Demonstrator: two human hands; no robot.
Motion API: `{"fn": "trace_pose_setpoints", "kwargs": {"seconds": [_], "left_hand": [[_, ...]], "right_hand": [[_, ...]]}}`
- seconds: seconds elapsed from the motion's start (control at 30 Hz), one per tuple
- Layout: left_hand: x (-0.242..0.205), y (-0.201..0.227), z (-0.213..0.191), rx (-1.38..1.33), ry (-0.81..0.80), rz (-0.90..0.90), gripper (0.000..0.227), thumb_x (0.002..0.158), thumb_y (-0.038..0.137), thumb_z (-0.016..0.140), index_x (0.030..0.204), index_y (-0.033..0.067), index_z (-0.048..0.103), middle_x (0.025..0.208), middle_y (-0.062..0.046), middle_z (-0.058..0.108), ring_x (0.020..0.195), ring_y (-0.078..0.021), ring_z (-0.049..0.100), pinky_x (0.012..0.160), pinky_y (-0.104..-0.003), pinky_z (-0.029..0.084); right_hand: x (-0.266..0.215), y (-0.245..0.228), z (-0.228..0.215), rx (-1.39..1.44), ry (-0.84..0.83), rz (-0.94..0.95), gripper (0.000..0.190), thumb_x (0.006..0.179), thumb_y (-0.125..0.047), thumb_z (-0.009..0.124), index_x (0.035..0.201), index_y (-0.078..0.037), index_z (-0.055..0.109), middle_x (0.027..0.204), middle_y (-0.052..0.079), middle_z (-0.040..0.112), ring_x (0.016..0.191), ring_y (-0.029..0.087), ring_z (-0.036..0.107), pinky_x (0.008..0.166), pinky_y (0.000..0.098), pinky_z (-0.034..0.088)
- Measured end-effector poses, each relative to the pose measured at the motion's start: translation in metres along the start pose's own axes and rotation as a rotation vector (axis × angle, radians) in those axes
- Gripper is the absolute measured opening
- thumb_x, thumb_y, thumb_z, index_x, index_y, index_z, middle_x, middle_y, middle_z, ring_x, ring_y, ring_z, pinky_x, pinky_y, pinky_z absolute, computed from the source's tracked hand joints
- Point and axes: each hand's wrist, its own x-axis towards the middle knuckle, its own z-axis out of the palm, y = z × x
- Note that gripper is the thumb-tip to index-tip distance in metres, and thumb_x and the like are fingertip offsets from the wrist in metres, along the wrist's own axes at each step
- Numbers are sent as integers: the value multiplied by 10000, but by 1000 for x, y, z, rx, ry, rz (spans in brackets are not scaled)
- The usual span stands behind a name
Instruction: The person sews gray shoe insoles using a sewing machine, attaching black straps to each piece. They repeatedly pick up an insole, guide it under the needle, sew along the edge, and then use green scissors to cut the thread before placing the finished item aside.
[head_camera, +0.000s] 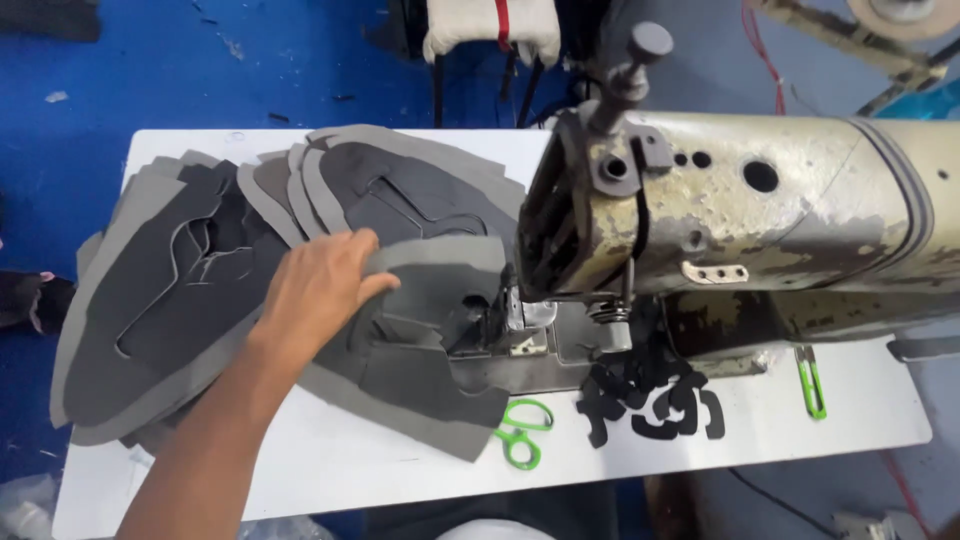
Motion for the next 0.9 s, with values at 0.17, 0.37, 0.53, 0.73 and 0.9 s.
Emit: {"fn": "trace_pose_setpoints", "kwargs": {"seconds": [0.17, 0.37, 0.53, 0.73, 0.9], "left_hand": [[-25, 10, -24, -242, -117, -132, 445, 833, 358, 775, 1111, 43, 625, 873, -141, 725, 838, -346, 696, 745, -488, 529], [-31, 0, -27, -389, -107, -19, 313, 915, 314, 701, 1088, 53, 707, 926, -144, 742, 863, -353, 702, 754, -457, 540], [-31, 0, -32, -442, -174, -74, 311, 920, 317, 690, 1070, 47, 729, 905, -143, 744, 836, -345, 710, 754, -442, 539], [-36, -4, -25, -434, -114, -4, 295, 929, 307, 689, 1051, 41, 728, 885, -146, 734, 835, -355, 694, 745, -452, 530], [-37, 4, -29, -417, -111, -19, 263, 943, 291, 665, 1034, 53, 731, 878, -129, 734, 817, -339, 696, 739, -449, 525]], "right_hand": [[127, -157, 110, -123, -112, 2, 407, 870, -153, 595, 1236, -193, 768, 1193, -20, 724, 960, 196, 642, 833, 344, 578], [97, -260, 192, -94, -255, -496, 283, 854, -214, 718, 1102, -85, 680, 1097, 94, 693, 918, 309, 692, 726, 397, 570], [90, -239, 166, -168, -487, -189, 250, 807, -227, 765, 969, -50, 696, 831, 108, 693, 725, 288, 678, 659, 379, 541], [63, -203, 143, 252, -770, 406, 263, 852, -257, 718, 935, -8, 733, 652, 35, 630, 620, 157, 578, 599, 340, 489], [77, -238, 164, 323, -702, 202, 503, 766, -393, 842, 1049, -29, 638, 728, -6, 608, 670, 122, 563, 609, 321, 491]]}}
